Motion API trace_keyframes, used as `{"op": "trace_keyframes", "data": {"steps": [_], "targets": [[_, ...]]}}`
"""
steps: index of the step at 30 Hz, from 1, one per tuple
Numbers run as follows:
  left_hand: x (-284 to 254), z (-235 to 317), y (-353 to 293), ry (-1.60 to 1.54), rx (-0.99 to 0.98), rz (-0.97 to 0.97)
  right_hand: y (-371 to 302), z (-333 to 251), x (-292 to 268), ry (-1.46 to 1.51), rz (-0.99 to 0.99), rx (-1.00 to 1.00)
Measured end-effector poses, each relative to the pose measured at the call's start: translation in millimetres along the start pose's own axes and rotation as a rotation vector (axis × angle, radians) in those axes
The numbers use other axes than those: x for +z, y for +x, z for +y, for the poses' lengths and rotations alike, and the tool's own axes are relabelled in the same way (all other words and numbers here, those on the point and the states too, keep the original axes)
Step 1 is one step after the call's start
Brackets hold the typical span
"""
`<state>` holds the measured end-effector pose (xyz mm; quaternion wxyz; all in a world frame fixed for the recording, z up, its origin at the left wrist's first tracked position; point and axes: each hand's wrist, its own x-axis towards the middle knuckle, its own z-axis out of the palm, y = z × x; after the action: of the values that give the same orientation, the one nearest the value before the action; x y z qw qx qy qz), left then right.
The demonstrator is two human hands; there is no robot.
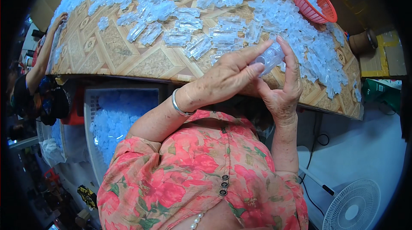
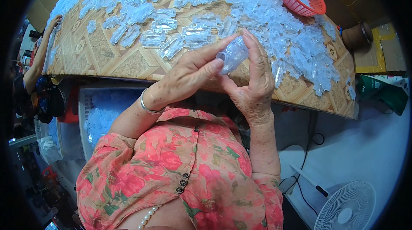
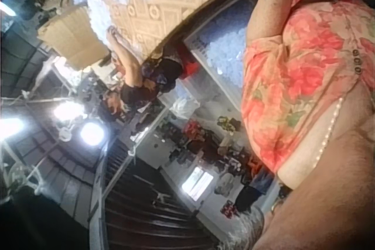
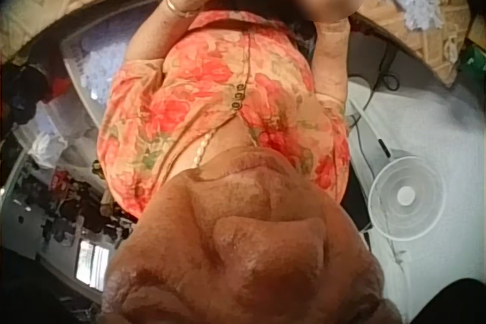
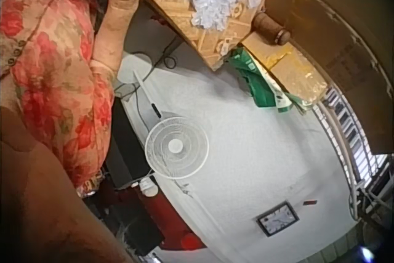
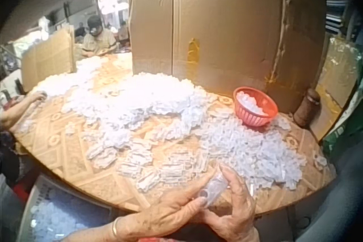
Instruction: The person sits at a wooden table and repeatedly picks up small, clear plastic components. They manipulate the parts with both hands, snapping them together to form small assemblies, and then place the finished units into a red basket on the right side of the table.
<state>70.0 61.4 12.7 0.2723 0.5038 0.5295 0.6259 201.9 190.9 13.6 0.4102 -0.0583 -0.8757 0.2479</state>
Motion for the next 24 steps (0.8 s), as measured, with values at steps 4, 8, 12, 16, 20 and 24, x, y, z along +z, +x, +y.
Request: {"op": "trace_keyframes", "data": {"steps": [4, 8, 12, 16, 20, 24], "targets": [[-1.0, 3.4, -0.9, 0.185, 0.079, -0.033, -7.5, 1.0, 5.1, -0.061, 0.035, -0.005], [-1.9, -2.0, -3.7, 0.254, 0.060, -0.014, -7.2, -1.0, 1.9, -0.093, -0.004, -0.015], [-8.5, -2.0, -5.9, 0.314, 0.094, -0.023, -9.3, 0.0, -9.5, 0.195, -0.052, 0.174], [-13.9, 14.3, -6.3, 0.394, 0.028, -0.111, -15.9, 3.4, -17.6, 0.386, -0.057, 0.364], [-11.4, 9.8, -6.6, 0.392, 0.119, -0.023, -20.2, 5.3, -14.8, 0.595, -0.056, 0.464], [-10.7, 14.6, -6.0, 0.433, 0.107, -0.060, -20.4, 4.5, -13.3, 0.716, -0.026, 0.437]]}}
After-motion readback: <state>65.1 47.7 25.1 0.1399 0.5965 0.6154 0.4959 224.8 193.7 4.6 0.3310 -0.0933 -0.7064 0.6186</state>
